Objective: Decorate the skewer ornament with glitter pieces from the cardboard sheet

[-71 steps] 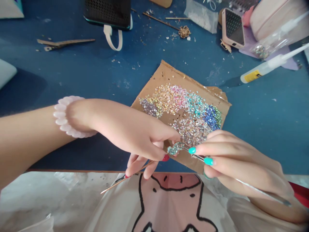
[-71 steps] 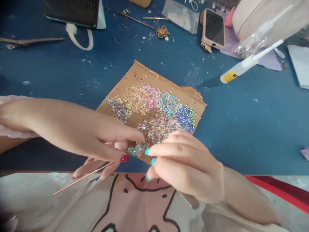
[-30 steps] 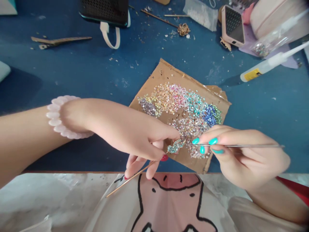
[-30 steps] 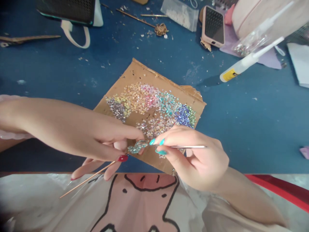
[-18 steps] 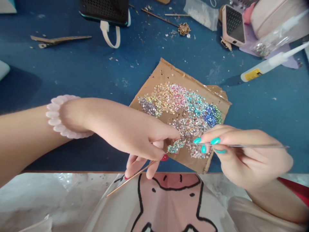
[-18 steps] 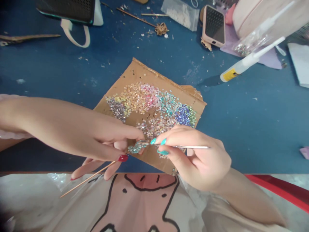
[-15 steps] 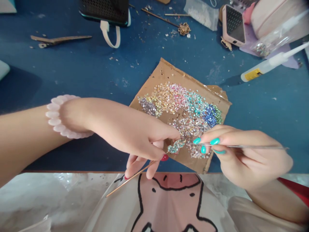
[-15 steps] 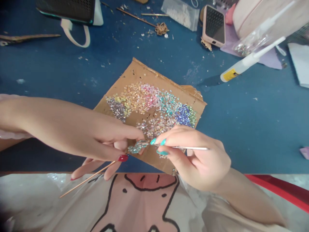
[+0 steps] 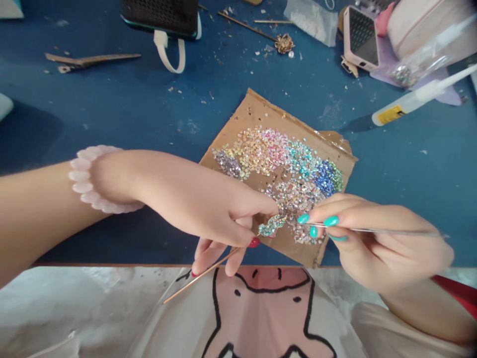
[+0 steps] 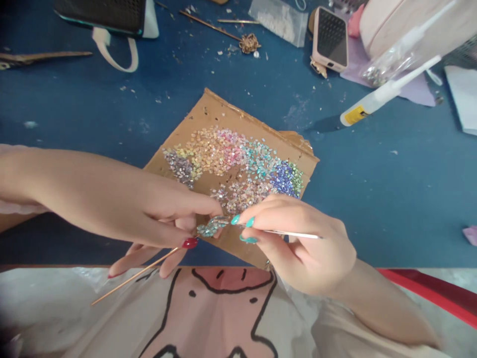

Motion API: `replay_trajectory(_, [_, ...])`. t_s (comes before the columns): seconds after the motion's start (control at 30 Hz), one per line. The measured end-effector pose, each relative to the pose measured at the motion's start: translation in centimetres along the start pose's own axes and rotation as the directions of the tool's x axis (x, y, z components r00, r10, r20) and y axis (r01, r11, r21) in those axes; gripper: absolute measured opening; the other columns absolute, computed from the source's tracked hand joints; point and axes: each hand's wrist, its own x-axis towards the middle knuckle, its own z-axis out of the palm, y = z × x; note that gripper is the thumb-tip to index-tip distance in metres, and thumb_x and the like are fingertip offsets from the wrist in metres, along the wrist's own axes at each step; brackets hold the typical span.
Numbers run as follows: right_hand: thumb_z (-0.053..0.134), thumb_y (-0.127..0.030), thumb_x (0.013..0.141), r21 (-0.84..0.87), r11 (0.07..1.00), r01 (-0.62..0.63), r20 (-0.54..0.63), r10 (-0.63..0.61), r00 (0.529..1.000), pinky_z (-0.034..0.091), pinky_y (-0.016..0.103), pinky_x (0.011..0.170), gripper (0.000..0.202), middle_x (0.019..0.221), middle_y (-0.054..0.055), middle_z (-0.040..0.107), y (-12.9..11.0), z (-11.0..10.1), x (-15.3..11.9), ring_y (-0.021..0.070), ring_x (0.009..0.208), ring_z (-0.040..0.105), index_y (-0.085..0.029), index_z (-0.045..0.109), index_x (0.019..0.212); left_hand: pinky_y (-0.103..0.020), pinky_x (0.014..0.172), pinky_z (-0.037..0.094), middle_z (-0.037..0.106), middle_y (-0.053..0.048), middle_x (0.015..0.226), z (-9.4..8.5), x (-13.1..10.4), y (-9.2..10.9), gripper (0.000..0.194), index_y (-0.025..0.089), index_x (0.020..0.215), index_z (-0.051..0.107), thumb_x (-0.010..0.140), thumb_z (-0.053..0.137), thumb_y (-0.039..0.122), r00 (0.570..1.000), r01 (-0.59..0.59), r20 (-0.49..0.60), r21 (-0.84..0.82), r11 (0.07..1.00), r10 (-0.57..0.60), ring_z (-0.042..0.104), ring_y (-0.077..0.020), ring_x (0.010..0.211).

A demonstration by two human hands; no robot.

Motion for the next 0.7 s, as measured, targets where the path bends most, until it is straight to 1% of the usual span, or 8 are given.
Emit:
replay_trajectory(0.17, [0.064,0.003,0.078,-0.017,1.0,-0.009,0.02,0.01,1.0,0.062,0.031,0.078,0.033,0.084,0.003,0.073,0.0,0.0,-0.1,0.017,0.082,0.072,-0.016,0.062,0.104,-0.021,0.045,0.035,0.071,0.007,0.073,-0.1,0.0,0.1,0.009,0.023,0.094,0.039,0.094,0.036,0.015,1.0,0.009,0.0,0.01,1.0,-0.009,0.07,-0.0124,0.055])
replay_trajectory(0.3, [0.063,0.004,0.078,0.018,1.0,0.024,0.027,-0.025,0.999,0.062,0.03,0.079,0.031,0.082,0.005,0.074,0.0,0.0,0.3,0.0166,0.082,0.073,-0.015,0.063,0.102,-0.021,0.047,0.036,0.074,0.004,0.085,-0.1,0.0,0.0,0.008,0.023,0.096,0.04,0.095,0.036,0.016,1.0,0.009,0.009,-0.006,1.0,-0.009,0.07,-0.0121,0.056])
replay_trajectory(0.4, [0.062,0.001,0.08,0.026,0.997,0.074,0.019,-0.075,0.997,0.063,0.026,0.075,0.022,0.072,0.004,0.073,-0.2,-0.2,1.1,0.0161,0.076,0.073,-0.015,0.064,0.096,-0.021,0.048,0.038,0.075,0.002,0.091,0.0,-0.1,0.0,0.011,0.023,0.102,0.042,0.096,0.035,0.017,1.0,0.013,0.014,-0.014,1.0,-0.013,0.07,-0.0122,0.057])
replay_trajectory(0.47, [0.064,-0.002,0.081,-0.006,0.996,0.084,0.072,-0.083,0.994,0.063,0.025,0.069,0.015,0.067,0.004,0.072,-0.4,-0.5,1.6,0.0169,0.07,0.073,-0.016,0.065,0.088,-0.022,0.048,0.038,0.075,0.001,0.094,0.0,-0.1,0.0,0.014,0.023,0.108,0.043,0.097,0.035,0.019,1.0,0.018,0.01,-0.012,1.0,-0.018,0.071,-0.0126,0.057])
replay_trajectory(0.53, [0.066,-0.006,0.081,-0.057,0.995,0.081,0.205,-0.068,0.976,0.064,0.025,0.066,0.012,0.07,0.005,0.074,-0.6,-0.7,1.9,0.0175,0.066,0.073,-0.018,0.065,0.08,-0.022,0.048,0.037,0.075,0.001,0.097,0.0,-0.1,0.0,0.018,0.023,0.114,0.043,0.098,0.035,0.021,1.0,0.017,0.008,-0.009,1.0,-0.017,0.071,-0.0123,0.056])
replay_trajectory(0.57, [0.067,-0.007,0.081,-0.078,0.994,0.078,0.242,-0.057,0.969,0.064,0.025,0.065,0.011,0.072,0.005,0.075,-0.6,-0.7,1.9,0.0175,0.065,0.073,-0.018,0.065,0.077,-0.022,0.048,0.037,0.075,0.001,0.098,0.0,-0.1,0.0,0.019,0.024,0.116,0.042,0.098,0.035,0.021,1.0,0.014,0.008,-0.01,1.0,-0.014,0.07,-0.0121,0.056])
replay_trajectory(0.63, [0.066,-0.01,0.083,-0.098,0.993,0.059,0.21,-0.037,0.977,0.064,0.026,0.066,0.011,0.074,0.006,0.076,-0.7,-0.6,1.7,0.0172,0.065,0.073,-0.018,0.065,0.076,-0.022,0.048,0.037,0.075,0.001,0.1,0.1,-0.1,0.0,0.021,0.024,0.118,0.042,0.099,0.035,0.021,1.0,0.016,0.012,-0.013,1.0,-0.015,0.07,-0.0116,0.056])
replay_trajectory(0.7, [0.064,-0.011,0.085,-0.098,0.994,0.042,0.094,-0.032,0.995,0.064,0.026,0.067,0.011,0.072,0.006,0.075,-0.7,-0.4,1.4,0.017,0.065,0.073,-0.018,0.065,0.076,-0.021,0.047,0.037,0.075,0.001,0.1,0.1,0.0,0.0,0.021,0.025,0.118,0.042,0.099,0.035,0.02,1.0,0.016,0.013,-0.014,1.0,-0.016,0.071,-0.0115,0.056])
